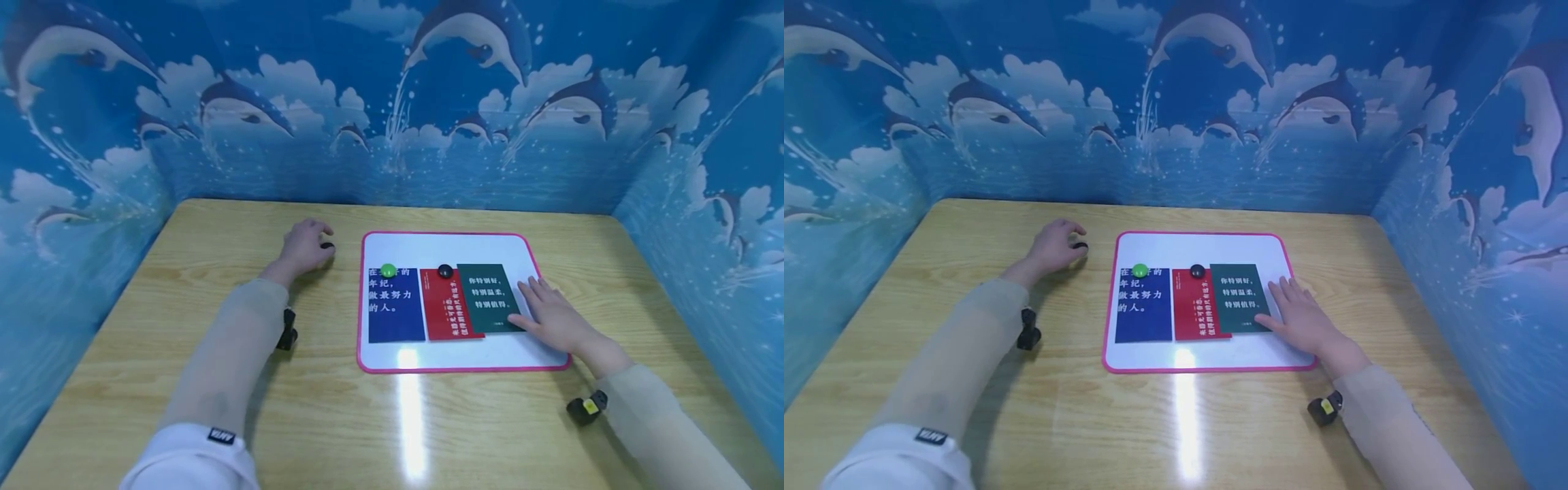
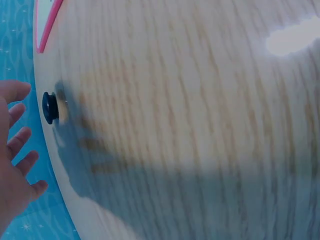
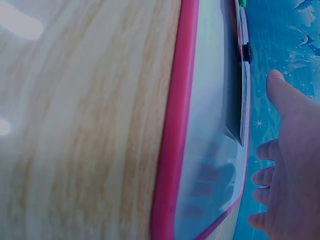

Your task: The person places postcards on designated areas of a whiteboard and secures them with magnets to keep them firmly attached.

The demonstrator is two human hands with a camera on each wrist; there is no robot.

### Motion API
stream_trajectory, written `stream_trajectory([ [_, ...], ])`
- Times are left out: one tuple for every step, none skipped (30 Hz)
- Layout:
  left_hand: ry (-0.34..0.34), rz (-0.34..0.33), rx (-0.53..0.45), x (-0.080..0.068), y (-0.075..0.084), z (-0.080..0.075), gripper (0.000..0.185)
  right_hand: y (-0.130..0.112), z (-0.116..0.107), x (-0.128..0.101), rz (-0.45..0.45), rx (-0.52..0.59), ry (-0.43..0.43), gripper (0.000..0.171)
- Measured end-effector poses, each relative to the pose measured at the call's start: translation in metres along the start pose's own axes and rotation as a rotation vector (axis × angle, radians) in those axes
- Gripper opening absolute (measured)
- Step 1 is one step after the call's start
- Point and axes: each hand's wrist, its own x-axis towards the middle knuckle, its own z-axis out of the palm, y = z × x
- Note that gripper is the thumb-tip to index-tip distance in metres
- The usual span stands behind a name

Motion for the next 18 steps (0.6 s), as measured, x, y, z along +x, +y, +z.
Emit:
stream_trajectory([
  [0.001, -0.003, 0.008, 0.0001, -0.0005, 0.0008, 0.039, 0.0001, 0.0001, 0.0000, 0.000, 0.000, -0.001, 0.085],
  [0.000, -0.002, 0.017, 0.0002, -0.0010, 0.0014, 0.040, 0.0000, 0.0002, 0.0001, 0.000, 0.001, -0.002, 0.085],
  [0.000, -0.003, 0.027, 0.0001, -0.0015, 0.0018, 0.040, 0.0003, 0.0004, 0.0002, 0.000, 0.001, -0.003, 0.085],
  [-0.001, -0.006, 0.035, -0.0002, -0.0016, 0.0020, 0.040, 0.0004, 0.0005, 0.0003, -0.001, 0.000, -0.004, 0.085],
  [-0.003, -0.010, 0.043, -0.0004, -0.0017, 0.0021, 0.040, 0.0004, 0.0005, 0.0003, -0.001, 0.000, -0.004, 0.085],
  [-0.007, -0.015, 0.051, -0.0007, -0.0017, 0.0021, 0.040, 0.0006, 0.0005, 0.0003, 0.000, 0.002, -0.004, 0.085],
  [-0.012, -0.019, 0.056, -0.0010, -0.0015, 0.0019, 0.040, 0.0008, 0.0006, 0.0003, 0.000, 0.002, -0.004, 0.085],
  [-0.017, -0.024, 0.068, -0.0014, -0.0011, 0.0017, 0.040, 0.0011, 0.0008, 0.0004, 0.000, 0.002, -0.004, 0.085],
  [-0.023, -0.032, 0.075, -0.0016, -0.0009, 0.0016, 0.039, 0.0012, 0.0009, 0.0004, 0.000, 0.002, -0.003, 0.085],
  [-0.027, -0.038, 0.081, -0.0016, -0.0007, 0.0015, 0.039, 0.0016, 0.0010, 0.0005, 0.002, 0.003, -0.003, 0.085],
  [-0.032, -0.043, 0.087, -0.0018, -0.0005, 0.0015, 0.038, 0.0017, 0.0012, 0.0006, 0.002, 0.004, -0.002, 0.085],
  [-0.035, -0.047, 0.092, -0.0018, -0.0005, 0.0017, 0.038, 0.0020, 0.0013, 0.0007, 0.003, 0.004, 0.000, 0.085],
  [-0.038, -0.051, 0.095, -0.0017, -0.0007, 0.0021, 0.037, 0.0019, 0.0014, 0.0009, 0.002, 0.003, 0.002, 0.085],
  [-0.041, -0.055, 0.097, -0.0015, -0.0009, 0.0025, 0.037, 0.0018, 0.0015, 0.0012, 0.001, 0.000, 0.004, 0.085],
  [-0.042, -0.060, 0.096, -0.0010, -0.0014, 0.0032, 0.037, 0.0014, 0.0017, 0.0015, 0.000, -0.003, 0.007, 0.085],
  [-0.043, -0.063, 0.097, -0.0006, -0.0020, 0.0040, 0.037, 0.0012, 0.0019, 0.0019, -0.004, -0.006, 0.008, 0.084],
  [-0.045, -0.066, 0.096, -0.0002, -0.0024, 0.0046, 0.037, 0.0005, 0.0021, 0.0021, -0.007, -0.009, 0.009, 0.085],
  [-0.045, -0.067, 0.097, 0.0002, -0.0027, 0.0051, 0.037, -0.0004, 0.0023, 0.0023, -0.010, -0.008, 0.010, 0.085],
])
